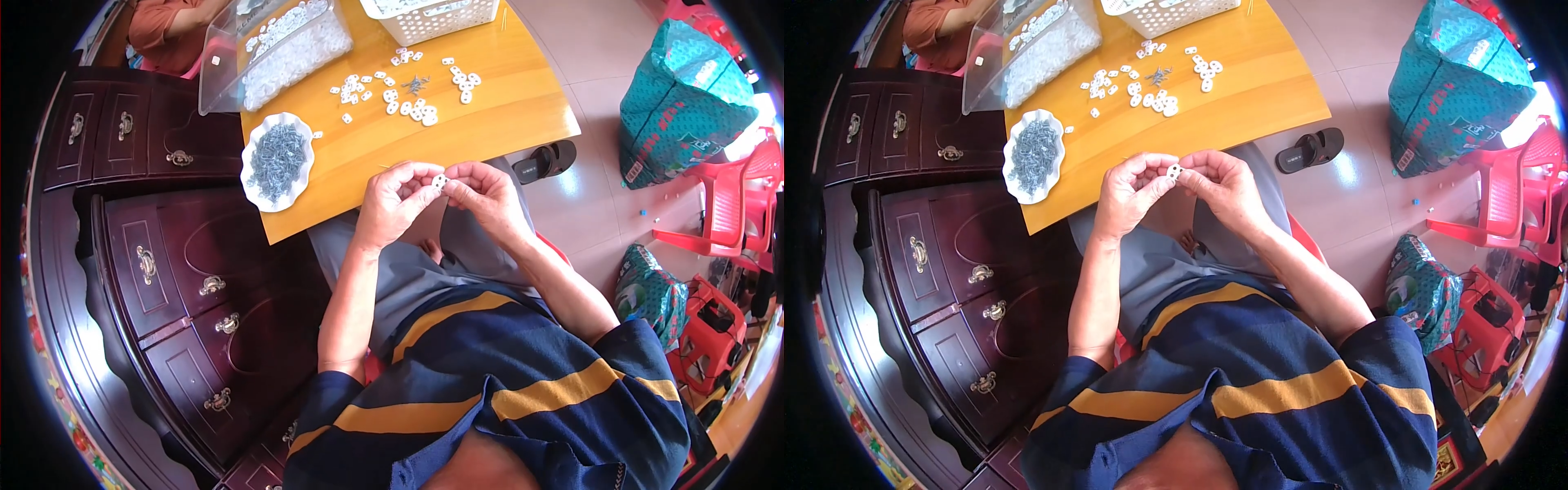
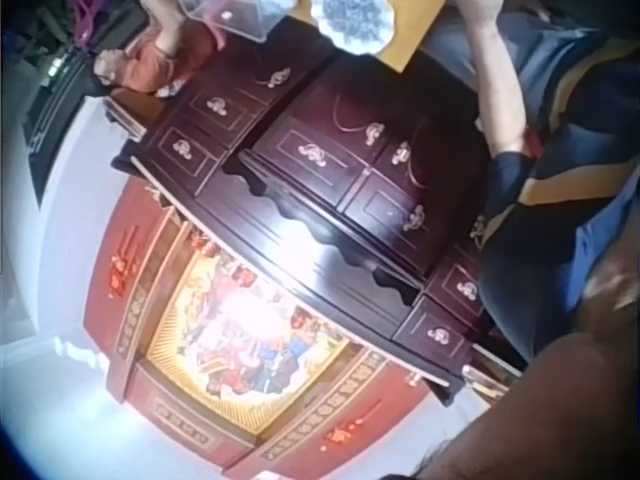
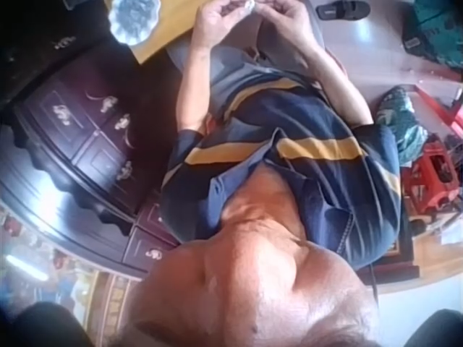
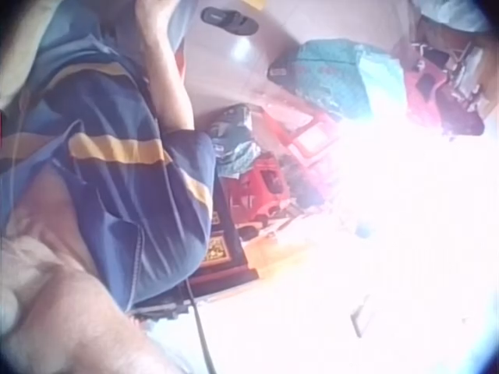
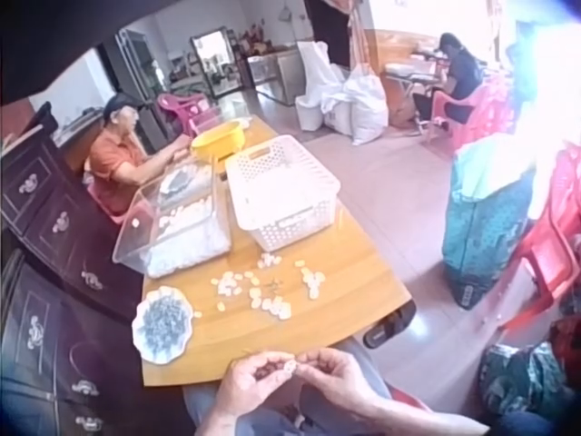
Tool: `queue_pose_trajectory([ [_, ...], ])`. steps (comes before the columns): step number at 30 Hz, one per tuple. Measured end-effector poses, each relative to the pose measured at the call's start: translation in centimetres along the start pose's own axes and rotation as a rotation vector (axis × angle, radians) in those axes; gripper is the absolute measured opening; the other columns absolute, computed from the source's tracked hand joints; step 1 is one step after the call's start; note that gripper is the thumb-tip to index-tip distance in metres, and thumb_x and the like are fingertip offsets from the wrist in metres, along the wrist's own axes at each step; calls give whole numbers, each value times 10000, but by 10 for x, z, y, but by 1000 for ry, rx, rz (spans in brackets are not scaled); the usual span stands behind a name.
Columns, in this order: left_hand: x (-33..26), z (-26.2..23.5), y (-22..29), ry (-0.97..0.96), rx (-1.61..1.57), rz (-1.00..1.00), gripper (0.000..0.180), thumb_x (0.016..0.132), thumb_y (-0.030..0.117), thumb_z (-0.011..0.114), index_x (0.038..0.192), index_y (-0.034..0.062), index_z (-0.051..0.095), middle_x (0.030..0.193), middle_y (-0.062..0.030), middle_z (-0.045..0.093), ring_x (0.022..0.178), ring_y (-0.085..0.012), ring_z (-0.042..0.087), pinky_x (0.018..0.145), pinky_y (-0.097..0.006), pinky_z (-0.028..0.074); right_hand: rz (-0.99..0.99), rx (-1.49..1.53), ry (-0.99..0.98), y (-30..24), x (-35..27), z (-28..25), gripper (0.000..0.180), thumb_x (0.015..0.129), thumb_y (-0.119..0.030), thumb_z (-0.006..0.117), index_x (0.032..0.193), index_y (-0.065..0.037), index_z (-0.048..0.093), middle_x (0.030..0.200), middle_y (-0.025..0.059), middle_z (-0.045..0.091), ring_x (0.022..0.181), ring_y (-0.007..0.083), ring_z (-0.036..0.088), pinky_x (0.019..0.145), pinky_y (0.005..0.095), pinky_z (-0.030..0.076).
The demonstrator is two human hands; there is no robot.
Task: Manually assembling small white plastic components by inserting metal pins into them.
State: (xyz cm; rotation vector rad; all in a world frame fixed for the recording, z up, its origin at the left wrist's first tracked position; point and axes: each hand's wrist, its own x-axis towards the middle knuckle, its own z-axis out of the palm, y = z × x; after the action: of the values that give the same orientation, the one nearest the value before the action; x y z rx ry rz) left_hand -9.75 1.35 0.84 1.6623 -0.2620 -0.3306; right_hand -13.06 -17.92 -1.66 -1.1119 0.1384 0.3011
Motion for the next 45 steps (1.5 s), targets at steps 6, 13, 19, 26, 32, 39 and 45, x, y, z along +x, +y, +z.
queue_pose_trajectory([
  [6,-1,2,9,-33,106,72,205,914,-18,727,1119,-9,716,942,-34,698,791,-93,684,717,-244,557,154,19,-24,-3,2,0,176,1020,-156,682,1122,-14,694,961,20,734,847,66,664,780,217,536],
  [13,-2,33,22,156,743,284,487,750,123,840,1203,57,674,1112,-122,676,994,-327,692,832,-427,580,143,188,-42,6,4,-3,182,1022,-193,676,1107,-34,702,990,23,732,888,78,669,799,231,529],
  [19,-2,32,11,140,856,337,412,791,97,802,1185,72,683,1079,-97,700,978,-320,703,808,-421,581,158,273,-42,14,6,-6,159,1020,-210,675,1074,-65,714,995,16,734,859,83,669,790,225,527],
  [26,-3,26,13,66,695,227,376,816,109,806,1172,61,693,1030,-107,727,888,-310,722,757,-399,582,258,269,-83,7,2,-5,211,1040,-249,634,1046,-70,746,967,14,755,844,64,661,787,216,519],
  [32,-3,27,19,111,646,239,351,816,97,812,1151,57,712,968,-111,733,824,-283,727,716,-374,578,130,190,-60,6,1,-2,230,1034,-232,637,1054,-39,761,951,24,759,844,72,665,786,237,519],
  [39,0,27,18,109,696,313,277,814,110,815,1073,55,734,919,-100,737,804,-285,722,687,-374,576,118,156,-4,4,1,-3,224,1015,-224,661,1014,-28,769,914,25,752,835,76,658,788,242,510],
  [45,0,27,14,129,776,439,274,809,120,817,1066,65,737,928,-92,745,821,-296,722,695,-378,578,113,132,12,4,-1,-4,214,999,-218,676,979,-31,777,888,18,747,824,71,643,770,240,493],
])
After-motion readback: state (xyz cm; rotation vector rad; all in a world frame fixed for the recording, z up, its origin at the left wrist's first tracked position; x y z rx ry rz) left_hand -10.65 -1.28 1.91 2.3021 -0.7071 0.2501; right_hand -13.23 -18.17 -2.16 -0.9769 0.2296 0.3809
